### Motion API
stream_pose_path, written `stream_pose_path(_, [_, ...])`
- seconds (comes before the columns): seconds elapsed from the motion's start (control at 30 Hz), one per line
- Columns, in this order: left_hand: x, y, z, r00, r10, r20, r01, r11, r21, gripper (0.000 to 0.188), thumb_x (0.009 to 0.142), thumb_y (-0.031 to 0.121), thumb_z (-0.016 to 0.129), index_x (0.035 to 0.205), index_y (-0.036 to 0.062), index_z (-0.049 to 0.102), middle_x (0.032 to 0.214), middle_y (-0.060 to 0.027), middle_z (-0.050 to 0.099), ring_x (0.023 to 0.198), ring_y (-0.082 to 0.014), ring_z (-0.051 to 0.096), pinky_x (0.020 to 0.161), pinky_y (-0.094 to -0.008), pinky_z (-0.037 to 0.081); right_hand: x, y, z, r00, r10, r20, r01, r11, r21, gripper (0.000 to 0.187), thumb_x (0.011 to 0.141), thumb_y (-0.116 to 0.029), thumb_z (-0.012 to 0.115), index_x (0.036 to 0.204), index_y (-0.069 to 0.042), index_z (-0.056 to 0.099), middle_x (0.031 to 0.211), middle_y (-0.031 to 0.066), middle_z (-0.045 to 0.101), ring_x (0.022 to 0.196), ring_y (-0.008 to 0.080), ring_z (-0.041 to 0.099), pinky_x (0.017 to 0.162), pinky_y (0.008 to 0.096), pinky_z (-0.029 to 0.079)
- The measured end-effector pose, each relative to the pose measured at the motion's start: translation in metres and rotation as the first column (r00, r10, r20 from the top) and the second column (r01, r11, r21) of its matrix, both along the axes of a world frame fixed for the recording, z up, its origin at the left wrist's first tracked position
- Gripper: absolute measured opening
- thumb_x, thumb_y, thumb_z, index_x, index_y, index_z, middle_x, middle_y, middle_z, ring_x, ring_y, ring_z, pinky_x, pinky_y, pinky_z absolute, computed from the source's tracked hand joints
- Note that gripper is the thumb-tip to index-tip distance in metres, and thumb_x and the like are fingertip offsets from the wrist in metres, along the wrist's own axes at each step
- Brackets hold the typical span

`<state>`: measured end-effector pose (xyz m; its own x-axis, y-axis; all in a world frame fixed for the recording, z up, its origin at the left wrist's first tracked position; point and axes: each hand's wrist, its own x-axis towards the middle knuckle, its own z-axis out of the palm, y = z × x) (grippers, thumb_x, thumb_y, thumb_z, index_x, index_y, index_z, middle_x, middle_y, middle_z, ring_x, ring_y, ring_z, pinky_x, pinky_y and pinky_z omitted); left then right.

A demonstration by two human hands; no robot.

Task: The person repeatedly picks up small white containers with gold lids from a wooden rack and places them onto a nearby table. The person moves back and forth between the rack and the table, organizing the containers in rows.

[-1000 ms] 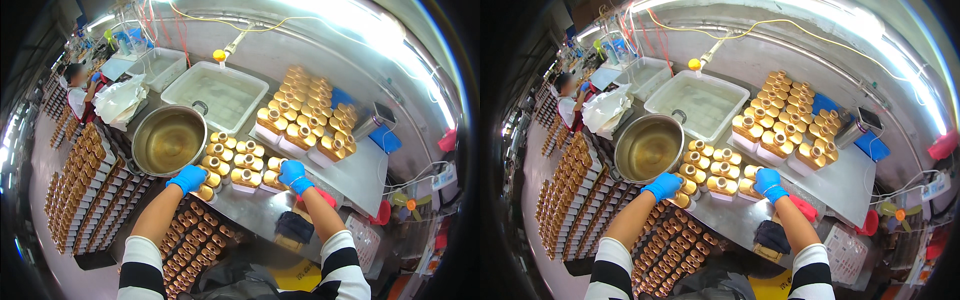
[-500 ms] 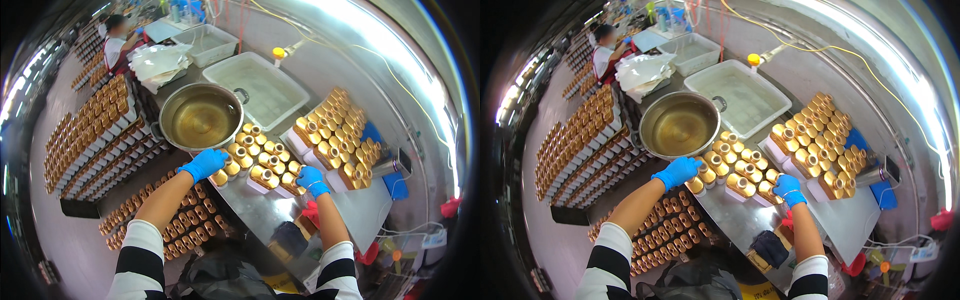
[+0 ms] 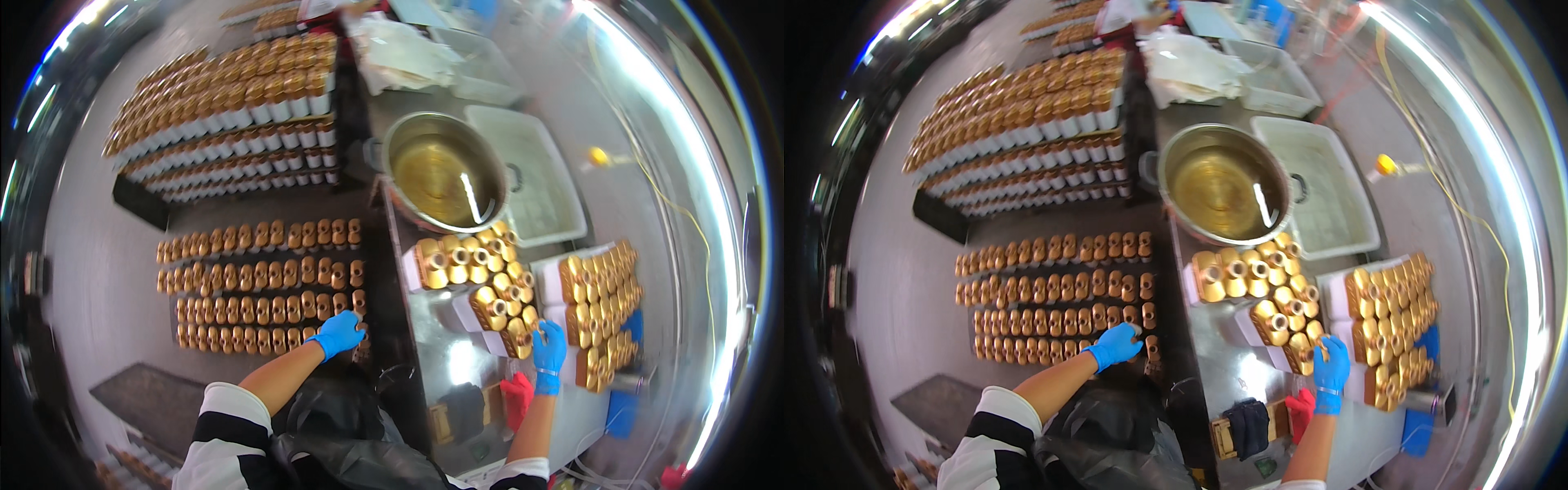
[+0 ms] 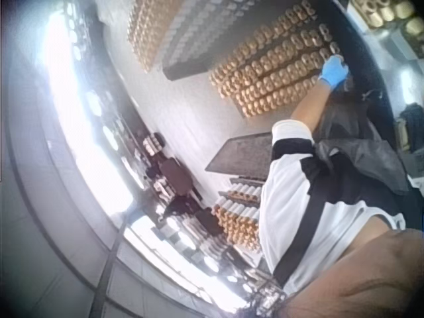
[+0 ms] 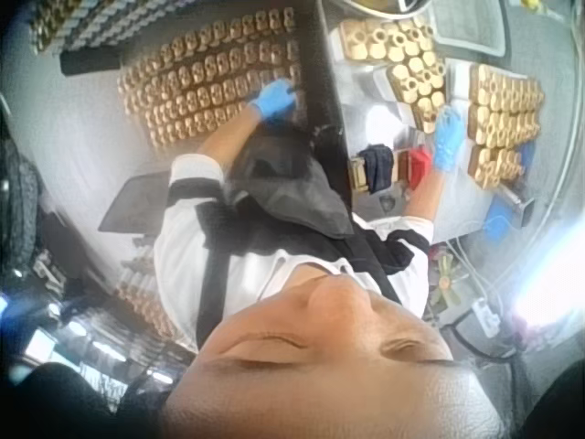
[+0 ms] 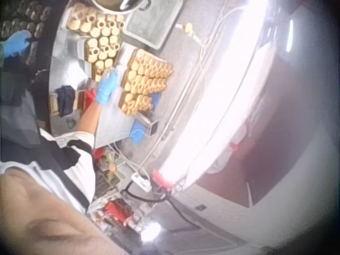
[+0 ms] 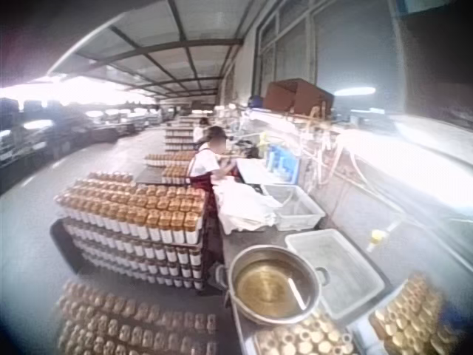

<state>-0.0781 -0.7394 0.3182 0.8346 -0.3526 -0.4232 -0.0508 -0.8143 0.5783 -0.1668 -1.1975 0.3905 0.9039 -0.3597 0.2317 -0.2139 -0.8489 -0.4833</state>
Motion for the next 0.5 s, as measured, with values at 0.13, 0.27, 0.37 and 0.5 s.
stream_pose_path(0.13, [-0.06,0.114,-0.034,0.976,-0.163,-0.146,0.193,0.955,0.224,0.027,0.074,0.031,0.053,0.089,0.0095,0.063,0.092,-0.0166,0.062,0.083,-0.0363,0.06,0.072,-0.0457,0.048,0.008,0.088,0.0,0.993,-0.052,0.102,0.04,0.992,0.121,0.029,0.075,-0.003,0.064,0.104,-0.003,0.062,0.097,0.0121,0.061,0.083,0.024,0.059,0.076,0.0314,0.047])
stream_pose_path(0.27, [-0.124,0.223,-0.047,0.925,0.274,-0.264,-0.202,0.941,0.271,0.029,0.075,0.03,0.051,0.089,0.0102,0.066,0.093,-0.0177,0.063,0.086,-0.0346,0.06,0.075,-0.0428,0.048,0.026,0.203,-0.024,0.948,0.318,0.0,-0.318,0.948,-0.012,0.032,0.077,-0.007,0.063,0.109,-0.004,0.06,0.091,0.0103,0.061,0.077,0.0206,0.059,0.07,0.0293,0.047])
stream_pose_path(0.37, [-0.172,0.292,-0.061,0.747,0.597,-0.293,-0.476,0.787,0.392,0.031,0.074,0.027,0.054,0.095,0.0069,0.063,0.091,-0.0168,0.064,0.086,-0.0339,0.061,0.076,-0.043,0.048,0.033,0.283,-0.051,0.842,0.523,-0.135,-0.49,0.845,0.217,0.04,0.076,-0.011,0.065,0.115,-0.01,0.058,0.087,0.0073,0.063,0.066,0.0193,0.059,0.063,0.0314,0.049])
stream_pose_path(0.5, [-0.235,0.373,-0.098,0.594,0.732,-0.333,-0.608,0.68,0.411,0.038,0.073,0.025,0.056,0.104,0.0031,0.059,0.09,-0.0188,0.064,0.087,-0.0349,0.061,0.078,-0.0426,0.048,0.044,0.391,-0.057,0.573,0.754,-0.322,-0.692,0.655,0.302,0.044,0.073,-0.017,0.067,0.115,-0.011,0.058,0.083,0.008,0.062,0.066,0.0212,0.059,0.059,0.0325,0.049])
